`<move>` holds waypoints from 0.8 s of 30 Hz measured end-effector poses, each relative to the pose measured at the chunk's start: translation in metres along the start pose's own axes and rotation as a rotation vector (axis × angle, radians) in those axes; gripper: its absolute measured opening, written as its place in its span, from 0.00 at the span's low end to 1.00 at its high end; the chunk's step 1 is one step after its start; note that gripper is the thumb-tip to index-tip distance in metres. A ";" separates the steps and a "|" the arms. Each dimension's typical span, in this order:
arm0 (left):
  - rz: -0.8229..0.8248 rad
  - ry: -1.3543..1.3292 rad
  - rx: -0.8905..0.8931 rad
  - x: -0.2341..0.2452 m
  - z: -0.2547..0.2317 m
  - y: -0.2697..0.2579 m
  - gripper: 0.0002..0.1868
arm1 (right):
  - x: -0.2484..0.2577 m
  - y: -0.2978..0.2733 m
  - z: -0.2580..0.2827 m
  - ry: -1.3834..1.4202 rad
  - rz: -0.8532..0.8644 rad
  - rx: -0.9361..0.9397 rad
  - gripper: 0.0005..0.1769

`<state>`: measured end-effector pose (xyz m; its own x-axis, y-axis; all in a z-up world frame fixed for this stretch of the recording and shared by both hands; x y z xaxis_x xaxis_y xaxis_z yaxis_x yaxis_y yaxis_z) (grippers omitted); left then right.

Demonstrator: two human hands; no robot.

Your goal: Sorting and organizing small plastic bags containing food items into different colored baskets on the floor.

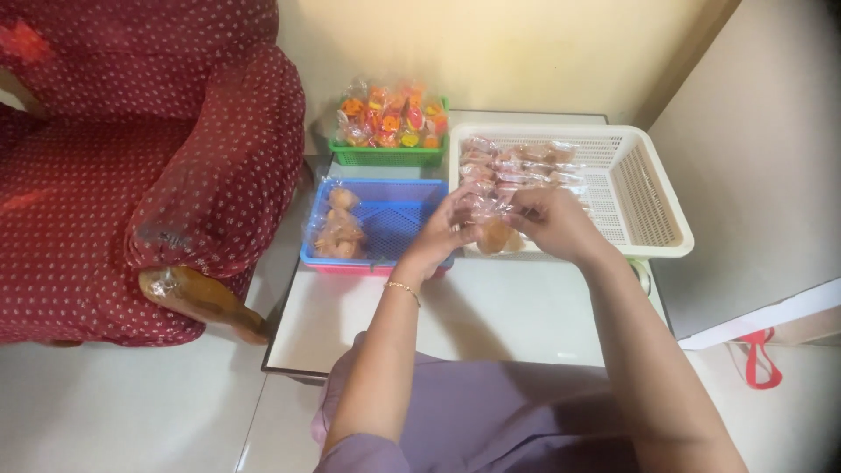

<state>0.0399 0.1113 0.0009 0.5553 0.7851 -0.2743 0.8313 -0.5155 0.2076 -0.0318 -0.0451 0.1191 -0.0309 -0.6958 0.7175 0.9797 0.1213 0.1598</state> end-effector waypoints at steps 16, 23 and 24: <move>-0.204 0.115 0.117 0.000 0.014 -0.006 0.39 | 0.029 0.001 0.019 -0.035 -0.096 0.051 0.08; -0.112 -0.038 0.130 -0.007 0.020 -0.006 0.43 | 0.031 0.004 0.049 -0.085 -0.106 0.126 0.08; -0.114 -0.077 0.107 -0.010 0.013 -0.008 0.36 | 0.033 0.004 0.054 -0.045 -0.117 0.131 0.06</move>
<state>0.0277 0.1029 -0.0103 0.4538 0.8142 -0.3623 0.8844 -0.4613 0.0711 -0.0395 -0.0293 0.1807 -0.1553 -0.6784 0.7181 0.9346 0.1347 0.3293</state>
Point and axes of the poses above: each hand's wrist, its own y-axis towards the middle knuckle, its own x-axis out of the back of the hand, z = x × y, the point moved 8 cm from there along y, towards the middle knuckle, and after that the axes turned 1 degree about -y, right-handed, at the moved point
